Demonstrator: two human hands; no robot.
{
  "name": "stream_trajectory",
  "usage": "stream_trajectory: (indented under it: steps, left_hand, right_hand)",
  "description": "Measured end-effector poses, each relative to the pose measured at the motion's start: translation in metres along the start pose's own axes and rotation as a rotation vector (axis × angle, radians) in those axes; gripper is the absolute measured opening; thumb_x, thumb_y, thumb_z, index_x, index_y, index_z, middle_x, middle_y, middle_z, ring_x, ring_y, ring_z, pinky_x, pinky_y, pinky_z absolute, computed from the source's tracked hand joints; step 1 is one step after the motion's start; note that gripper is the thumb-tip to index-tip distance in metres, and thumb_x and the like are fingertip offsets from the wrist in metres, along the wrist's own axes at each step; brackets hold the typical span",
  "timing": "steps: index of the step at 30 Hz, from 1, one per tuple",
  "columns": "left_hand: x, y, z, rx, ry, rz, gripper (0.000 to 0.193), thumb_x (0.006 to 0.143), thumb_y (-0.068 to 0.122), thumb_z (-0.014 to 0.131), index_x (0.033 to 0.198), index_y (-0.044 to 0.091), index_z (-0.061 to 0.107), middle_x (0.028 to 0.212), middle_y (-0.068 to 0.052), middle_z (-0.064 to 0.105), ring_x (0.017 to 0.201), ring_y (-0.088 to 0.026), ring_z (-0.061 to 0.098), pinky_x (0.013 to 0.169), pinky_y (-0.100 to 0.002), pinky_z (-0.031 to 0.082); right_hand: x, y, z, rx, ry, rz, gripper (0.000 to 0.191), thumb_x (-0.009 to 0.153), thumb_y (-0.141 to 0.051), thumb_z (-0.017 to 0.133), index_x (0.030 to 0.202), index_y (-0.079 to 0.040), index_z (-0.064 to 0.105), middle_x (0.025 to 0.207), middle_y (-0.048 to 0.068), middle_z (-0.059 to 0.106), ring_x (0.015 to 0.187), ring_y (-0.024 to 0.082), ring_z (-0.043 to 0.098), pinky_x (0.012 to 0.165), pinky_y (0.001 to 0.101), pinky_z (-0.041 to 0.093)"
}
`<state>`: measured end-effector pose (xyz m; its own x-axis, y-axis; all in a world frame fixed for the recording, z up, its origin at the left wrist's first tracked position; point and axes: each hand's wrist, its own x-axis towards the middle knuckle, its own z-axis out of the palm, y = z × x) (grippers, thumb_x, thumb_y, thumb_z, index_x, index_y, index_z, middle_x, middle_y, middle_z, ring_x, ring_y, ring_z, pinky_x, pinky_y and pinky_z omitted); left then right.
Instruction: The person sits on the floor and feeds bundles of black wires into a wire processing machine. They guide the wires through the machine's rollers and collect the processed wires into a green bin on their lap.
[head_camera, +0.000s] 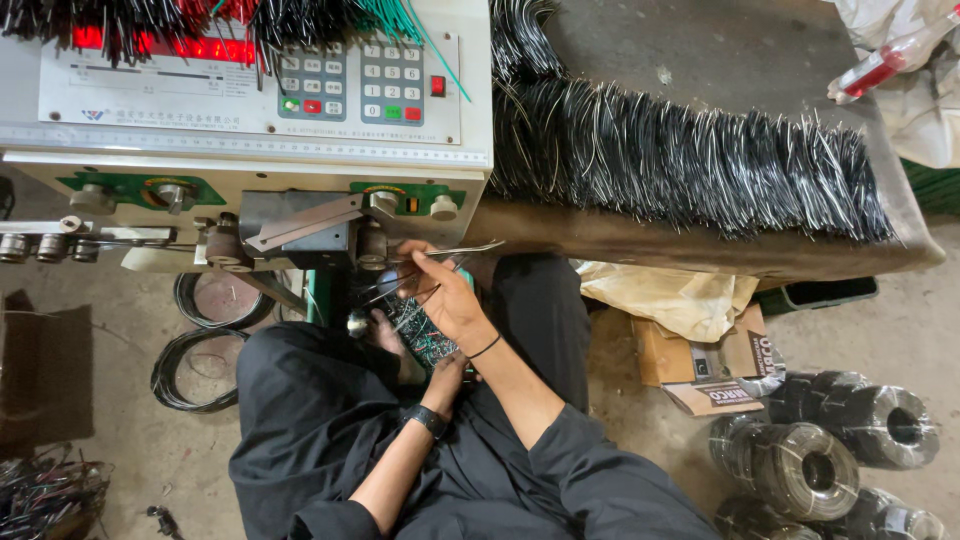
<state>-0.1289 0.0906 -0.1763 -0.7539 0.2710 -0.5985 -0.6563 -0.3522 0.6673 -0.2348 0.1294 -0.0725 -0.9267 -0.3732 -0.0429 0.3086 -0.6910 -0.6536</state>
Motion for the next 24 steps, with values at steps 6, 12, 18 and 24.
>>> stream_trajectory:
  steps: [6, 12, 18, 24]
  left_hand:
    - [0.009, -0.009, -0.003, -0.015, -0.016, 0.009, 0.029, 0.103, 0.029, 0.05, 0.109, 0.008, 0.07, 0.093, 0.0, 0.073, 0.066, -0.011, 0.064, 0.062, -0.024, 0.049]
    - [0.01, -0.013, -0.003, -0.005, 0.015, 0.02, 0.031, 0.105, 0.029, 0.049, 0.106, 0.006, 0.068, 0.089, -0.003, 0.072, 0.066, -0.013, 0.063, 0.063, -0.026, 0.048]
    - [0.009, -0.011, -0.002, 0.002, -0.016, 0.029, 0.028, 0.104, 0.028, 0.05, 0.107, 0.006, 0.068, 0.089, -0.001, 0.071, 0.067, -0.012, 0.062, 0.062, -0.025, 0.046]
    - [0.009, -0.013, -0.002, -0.009, 0.018, -0.008, 0.029, 0.103, 0.03, 0.048, 0.107, 0.007, 0.067, 0.09, -0.001, 0.072, 0.068, -0.012, 0.063, 0.064, -0.026, 0.049]
  right_hand:
    - [0.002, -0.006, 0.007, 0.085, 0.098, 0.031, 0.024, 0.1, -0.014, 0.057, 0.121, -0.003, 0.062, 0.104, 0.001, 0.07, 0.09, 0.016, 0.068, 0.081, 0.0341, 0.056]
    - [-0.006, -0.008, 0.016, 0.171, -0.154, 0.029, 0.032, 0.108, -0.007, 0.06, 0.139, -0.003, 0.063, 0.071, -0.004, 0.051, 0.066, 0.009, 0.05, 0.068, 0.028, 0.047]
    - [-0.003, -0.012, 0.018, 0.017, 0.24, 0.085, 0.019, 0.102, -0.013, 0.052, 0.117, -0.003, 0.06, 0.094, 0.001, 0.066, 0.081, 0.015, 0.063, 0.073, 0.0345, 0.051]
    - [0.005, 0.008, -0.009, 0.288, -0.154, 0.014, 0.01, 0.113, -0.009, 0.058, 0.12, -0.004, 0.063, 0.092, 0.003, 0.063, 0.086, 0.017, 0.063, 0.078, 0.0343, 0.053]
